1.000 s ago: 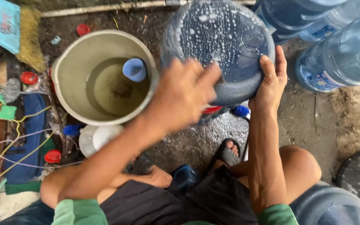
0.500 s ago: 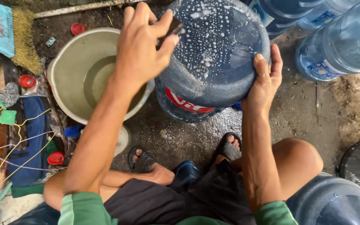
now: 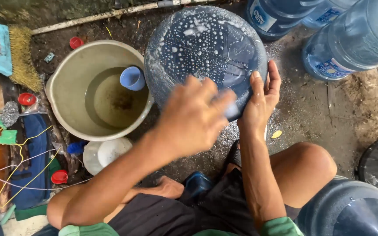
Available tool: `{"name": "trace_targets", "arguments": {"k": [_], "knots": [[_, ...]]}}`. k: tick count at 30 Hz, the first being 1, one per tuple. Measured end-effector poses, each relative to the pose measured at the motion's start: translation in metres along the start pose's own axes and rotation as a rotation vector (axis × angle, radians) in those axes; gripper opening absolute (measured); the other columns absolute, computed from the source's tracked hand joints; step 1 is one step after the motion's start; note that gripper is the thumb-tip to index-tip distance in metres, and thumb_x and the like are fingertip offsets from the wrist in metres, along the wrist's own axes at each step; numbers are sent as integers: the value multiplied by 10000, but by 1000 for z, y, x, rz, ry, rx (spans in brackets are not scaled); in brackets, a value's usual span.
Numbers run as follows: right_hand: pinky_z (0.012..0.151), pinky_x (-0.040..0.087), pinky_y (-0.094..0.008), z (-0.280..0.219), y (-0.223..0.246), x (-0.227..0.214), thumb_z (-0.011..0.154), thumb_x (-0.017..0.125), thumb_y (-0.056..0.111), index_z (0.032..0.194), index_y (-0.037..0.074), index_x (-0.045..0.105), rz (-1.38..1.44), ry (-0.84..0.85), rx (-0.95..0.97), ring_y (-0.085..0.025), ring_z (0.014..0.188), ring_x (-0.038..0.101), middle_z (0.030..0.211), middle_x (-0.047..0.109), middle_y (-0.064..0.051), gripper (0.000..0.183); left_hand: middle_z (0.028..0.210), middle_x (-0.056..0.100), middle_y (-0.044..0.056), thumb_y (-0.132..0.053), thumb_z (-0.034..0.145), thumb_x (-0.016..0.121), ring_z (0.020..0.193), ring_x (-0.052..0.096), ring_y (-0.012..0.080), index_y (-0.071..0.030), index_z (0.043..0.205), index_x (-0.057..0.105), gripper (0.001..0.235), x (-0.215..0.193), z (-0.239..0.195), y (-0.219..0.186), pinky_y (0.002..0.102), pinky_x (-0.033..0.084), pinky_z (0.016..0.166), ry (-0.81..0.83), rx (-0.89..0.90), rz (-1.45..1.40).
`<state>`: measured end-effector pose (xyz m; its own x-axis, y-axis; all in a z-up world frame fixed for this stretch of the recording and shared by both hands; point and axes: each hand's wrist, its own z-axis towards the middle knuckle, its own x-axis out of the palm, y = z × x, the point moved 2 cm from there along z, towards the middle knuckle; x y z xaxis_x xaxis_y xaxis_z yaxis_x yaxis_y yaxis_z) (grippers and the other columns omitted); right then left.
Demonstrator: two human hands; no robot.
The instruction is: Manually scrubbing a large plastic water jug with soap and a brush before rinsing and filling it with a hose.
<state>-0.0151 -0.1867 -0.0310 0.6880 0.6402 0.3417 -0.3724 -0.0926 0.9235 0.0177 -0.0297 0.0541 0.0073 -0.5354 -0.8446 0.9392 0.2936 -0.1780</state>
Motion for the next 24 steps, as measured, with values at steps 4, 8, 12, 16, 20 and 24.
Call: {"name": "trace_targets", "arguments": {"k": [4, 8, 12, 16, 20, 24], "knots": [[1002, 421, -328, 0, -3, -6, 918, 539, 167, 1357, 9, 336, -26, 59, -19, -229, 1166, 508, 1330, 458, -189, 509, 867, 474, 10, -235, 842, 619, 755, 421, 172, -209, 1059, 513, 242, -1, 1, 36, 329, 363, 623, 45, 0, 66], [969, 459, -312, -4, 4, 7, 924, 507, 166, 1371, 18, 301, -58, 69, 2, -227, 1130, 533, 1336, 461, -207, 514, 818, 453, 87, -162, 779, 680, 722, 402, 240, -103, 941, 602, 189, -21, 3, 56, 400, 365, 632, -175, -98, 204], [956, 460, -304, 2, -8, 7, 948, 501, 137, 1353, 21, 360, -18, 134, -56, -210, 1118, 555, 1309, 517, -203, 444, 1015, 511, 104, -217, 746, 733, 835, 412, 242, -88, 1145, 652, 427, -1, -10, 0, 375, 382, 767, 115, 69, -166], [1067, 388, -346, 1, 3, 10, 1000, 403, 234, 1353, -6, 364, -105, 146, -93, -244, 1238, 475, 1376, 437, -182, 428, 804, 467, 9, -217, 861, 646, 717, 415, 173, -222, 1028, 568, 184, 3, 15, 51, 310, 369, 641, 73, 104, -62], [1049, 397, -332, 6, 2, 12, 992, 382, 235, 1343, -17, 379, -102, 124, -101, -243, 1220, 487, 1365, 454, -189, 432, 895, 485, 64, -185, 814, 691, 803, 406, 225, -144, 1070, 645, 263, 3, 23, 49, 357, 368, 663, -64, 62, 33], [1053, 414, -377, 7, 0, 4, 983, 386, 266, 1354, 20, 395, -51, 188, -86, -259, 1230, 488, 1379, 447, -180, 445, 891, 487, 8, -263, 839, 673, 775, 411, 174, -226, 1156, 589, 330, 22, 31, 24, 337, 367, 694, 150, 257, -107]]}}
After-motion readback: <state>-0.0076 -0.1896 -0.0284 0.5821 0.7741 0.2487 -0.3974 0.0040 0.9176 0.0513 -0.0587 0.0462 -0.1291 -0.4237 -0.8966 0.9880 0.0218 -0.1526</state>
